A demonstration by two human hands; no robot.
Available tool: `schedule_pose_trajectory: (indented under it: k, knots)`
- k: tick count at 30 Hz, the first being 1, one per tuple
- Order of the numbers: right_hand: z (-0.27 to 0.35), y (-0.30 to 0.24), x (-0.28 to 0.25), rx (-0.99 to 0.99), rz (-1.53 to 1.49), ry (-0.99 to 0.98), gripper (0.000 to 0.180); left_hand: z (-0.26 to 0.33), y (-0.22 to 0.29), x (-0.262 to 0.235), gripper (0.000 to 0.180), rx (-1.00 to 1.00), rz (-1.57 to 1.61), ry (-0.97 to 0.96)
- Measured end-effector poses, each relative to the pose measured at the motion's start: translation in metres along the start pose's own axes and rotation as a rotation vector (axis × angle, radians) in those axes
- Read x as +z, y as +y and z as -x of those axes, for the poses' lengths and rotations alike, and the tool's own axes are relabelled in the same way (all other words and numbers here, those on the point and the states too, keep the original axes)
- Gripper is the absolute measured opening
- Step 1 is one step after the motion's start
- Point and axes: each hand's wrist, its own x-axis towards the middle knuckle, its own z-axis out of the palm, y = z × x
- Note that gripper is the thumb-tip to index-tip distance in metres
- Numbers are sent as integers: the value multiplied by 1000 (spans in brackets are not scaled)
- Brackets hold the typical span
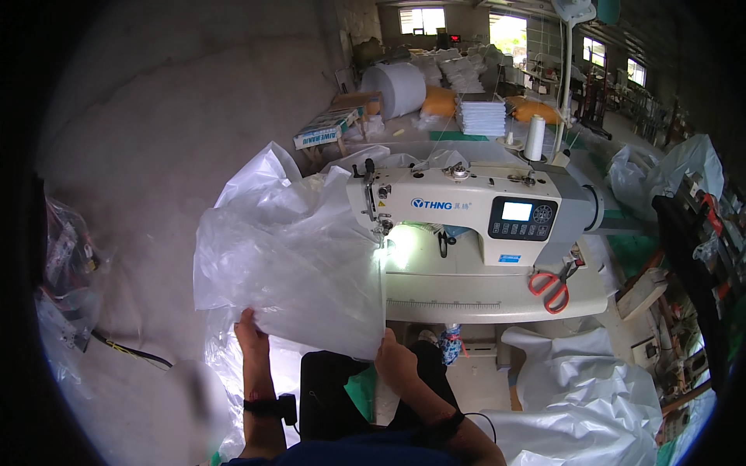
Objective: Sewing together edges of large white plastic liners using an industrial sewing machine.
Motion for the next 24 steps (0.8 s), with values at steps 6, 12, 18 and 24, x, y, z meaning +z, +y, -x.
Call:
schedule_pose_trajectory:
  k: [6,12,18,24]
  knots:
    - [6,1,9,-120,301,140,56,12,28,-35,5,102,-484,117]
    - [-12,-1,24,-227,511,164,65,-19,24,-44,10,236,-829,100]
    - [-48,-9,16,-247,583,193,58,-82,-3,-44,18,165,-908,81]
    - [-93,-11,13,-324,676,259,40,-122,-28,-31,27,706,-1460,73]
